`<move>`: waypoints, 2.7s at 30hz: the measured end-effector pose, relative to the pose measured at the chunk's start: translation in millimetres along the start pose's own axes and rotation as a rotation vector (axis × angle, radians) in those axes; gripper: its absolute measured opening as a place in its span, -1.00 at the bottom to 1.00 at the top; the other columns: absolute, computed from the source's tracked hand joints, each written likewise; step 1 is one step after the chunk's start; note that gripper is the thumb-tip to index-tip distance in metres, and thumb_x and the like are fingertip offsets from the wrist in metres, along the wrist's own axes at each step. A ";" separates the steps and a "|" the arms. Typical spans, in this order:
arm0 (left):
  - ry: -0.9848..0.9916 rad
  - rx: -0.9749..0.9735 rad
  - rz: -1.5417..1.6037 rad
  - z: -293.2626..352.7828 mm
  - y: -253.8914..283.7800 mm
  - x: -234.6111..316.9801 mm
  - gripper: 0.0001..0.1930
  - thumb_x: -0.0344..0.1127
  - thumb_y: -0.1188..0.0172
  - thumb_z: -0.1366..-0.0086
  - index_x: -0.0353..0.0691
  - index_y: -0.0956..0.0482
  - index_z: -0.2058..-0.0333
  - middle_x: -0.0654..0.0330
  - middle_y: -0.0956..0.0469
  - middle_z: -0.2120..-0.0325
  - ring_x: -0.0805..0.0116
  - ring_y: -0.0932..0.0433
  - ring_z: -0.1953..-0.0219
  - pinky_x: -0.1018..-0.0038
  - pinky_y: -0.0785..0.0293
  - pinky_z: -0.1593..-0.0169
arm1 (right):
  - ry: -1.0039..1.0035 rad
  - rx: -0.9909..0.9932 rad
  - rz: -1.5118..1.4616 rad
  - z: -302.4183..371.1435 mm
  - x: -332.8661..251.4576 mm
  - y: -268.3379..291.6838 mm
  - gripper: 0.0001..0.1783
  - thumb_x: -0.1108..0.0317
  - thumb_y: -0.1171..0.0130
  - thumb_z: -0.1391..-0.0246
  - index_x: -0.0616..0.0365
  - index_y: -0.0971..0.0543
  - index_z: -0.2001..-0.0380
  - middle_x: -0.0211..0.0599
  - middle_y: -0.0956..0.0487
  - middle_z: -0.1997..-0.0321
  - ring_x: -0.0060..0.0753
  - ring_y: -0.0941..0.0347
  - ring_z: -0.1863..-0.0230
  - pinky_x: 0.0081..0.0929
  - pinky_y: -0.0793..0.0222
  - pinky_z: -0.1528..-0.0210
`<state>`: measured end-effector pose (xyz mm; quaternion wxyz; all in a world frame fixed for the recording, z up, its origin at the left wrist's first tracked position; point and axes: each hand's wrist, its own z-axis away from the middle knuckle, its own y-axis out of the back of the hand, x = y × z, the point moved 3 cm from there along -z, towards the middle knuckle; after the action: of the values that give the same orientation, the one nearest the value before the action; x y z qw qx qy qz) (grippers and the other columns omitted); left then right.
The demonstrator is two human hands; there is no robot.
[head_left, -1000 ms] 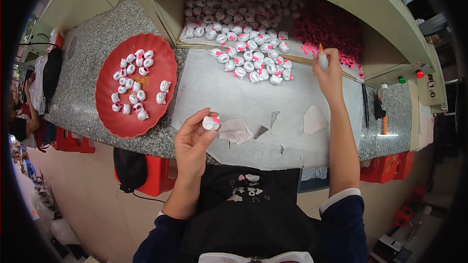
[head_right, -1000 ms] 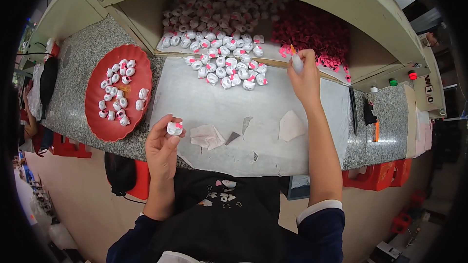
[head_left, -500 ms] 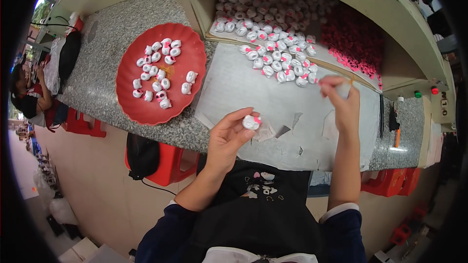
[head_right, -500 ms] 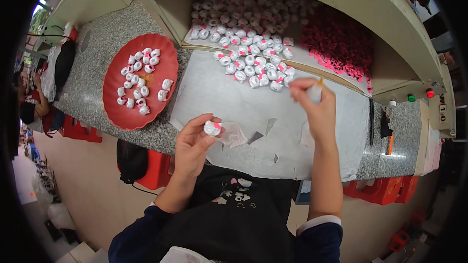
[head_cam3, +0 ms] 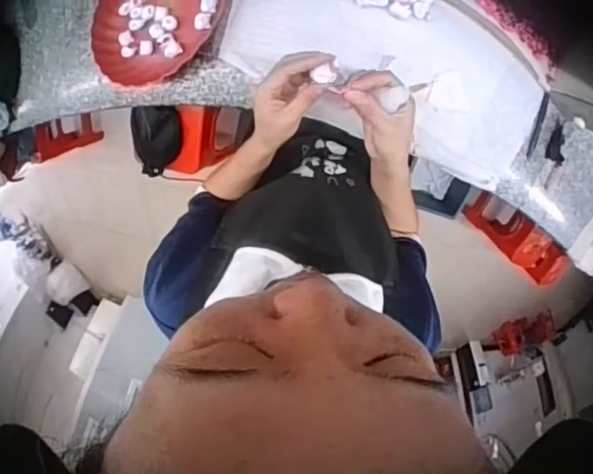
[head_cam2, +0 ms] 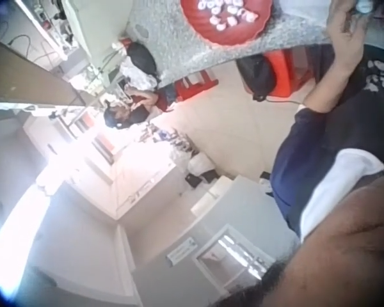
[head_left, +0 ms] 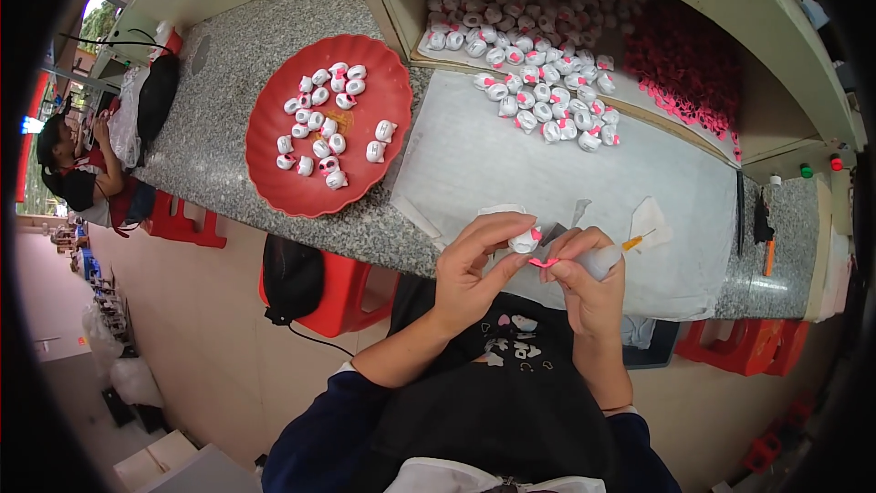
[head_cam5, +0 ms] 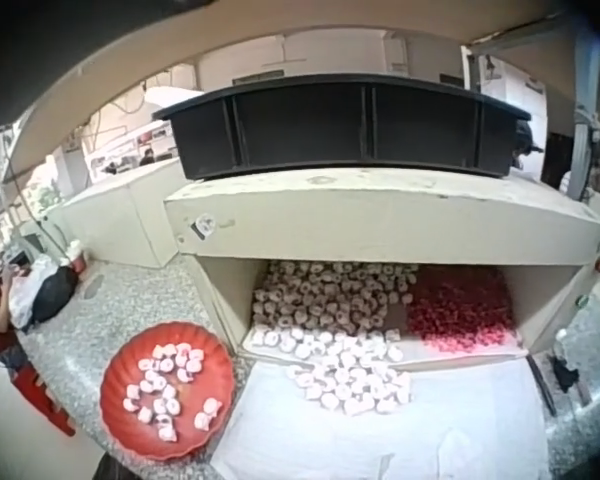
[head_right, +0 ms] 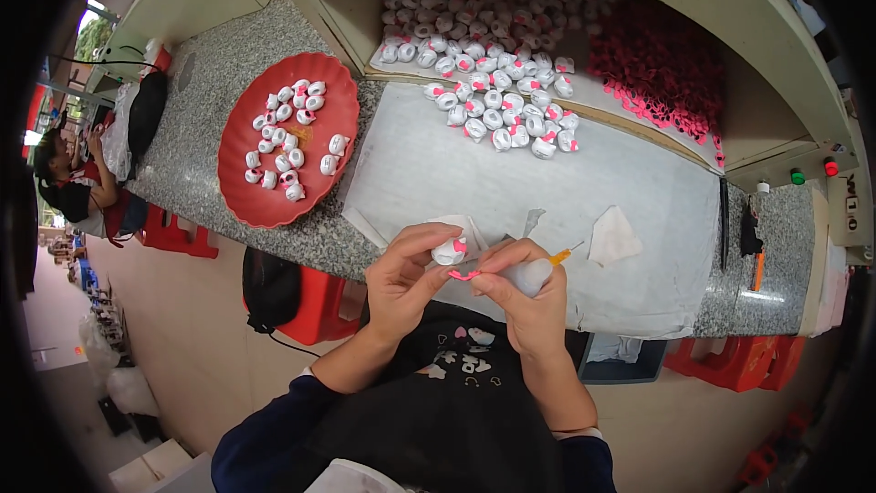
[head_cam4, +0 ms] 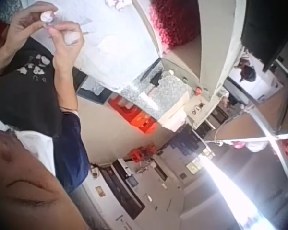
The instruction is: Gluing small pink accessories onto white toy cat heads in a factory assembly line.
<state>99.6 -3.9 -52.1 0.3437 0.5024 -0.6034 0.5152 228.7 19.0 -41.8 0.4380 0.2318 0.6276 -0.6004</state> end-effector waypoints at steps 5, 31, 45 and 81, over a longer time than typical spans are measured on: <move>-0.040 -0.004 -0.036 -0.8 0.3 -0.6 -0.66 -0.66 -0.03 0.06 -0.34 -0.38 0.22 0.08 -0.34 0.20 0.33 -0.33 0.12 0.54 -0.32 0.15 | -0.026 0.010 0.066 3.3 -1.6 -4.1 -0.87 0.60 -0.08 0.27 0.25 -0.33 0.60 -0.19 -0.38 0.59 -0.47 -0.31 0.60 -0.64 -0.25 0.53; 0.205 -0.158 0.325 -1.6 1.1 0.5 -0.72 -0.59 -0.01 -0.03 -0.39 -0.36 0.21 0.04 -0.36 0.20 0.37 -0.34 0.13 0.51 -0.26 0.06 | 0.094 -0.093 0.349 -3.7 5.1 2.4 -0.63 0.58 -0.18 0.33 0.30 -0.40 0.32 -0.30 -0.43 0.50 -0.60 -0.33 0.52 -0.72 -0.24 0.52; 0.252 -0.119 0.191 -5.2 2.9 0.6 -0.71 -0.61 0.00 -0.02 -0.44 -0.36 0.21 0.03 -0.42 0.27 0.39 -0.40 0.21 0.52 -0.29 0.11 | -0.013 -0.033 0.255 -5.3 6.8 3.4 -0.74 0.64 -0.07 0.27 0.33 -0.40 0.37 -0.24 -0.44 0.48 -0.58 -0.34 0.56 -0.70 -0.27 0.55; -0.616 -0.374 -1.230 -107.9 -7.8 4.7 -0.74 -0.47 -0.12 0.19 -0.16 -0.48 0.40 0.15 -0.38 0.38 0.26 -0.32 0.21 0.46 -0.22 0.16 | -0.036 0.026 0.128 1.9 -8.9 22.2 -0.37 0.56 -0.05 0.31 0.18 -0.11 0.06 -0.22 -0.32 0.33 -0.58 -0.22 0.60 -0.64 -0.19 0.52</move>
<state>94.8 99.5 -20.5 0.4664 0.8072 -0.3585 -0.0494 251.9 23.0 -46.4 0.4838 0.2663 0.5954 -0.5836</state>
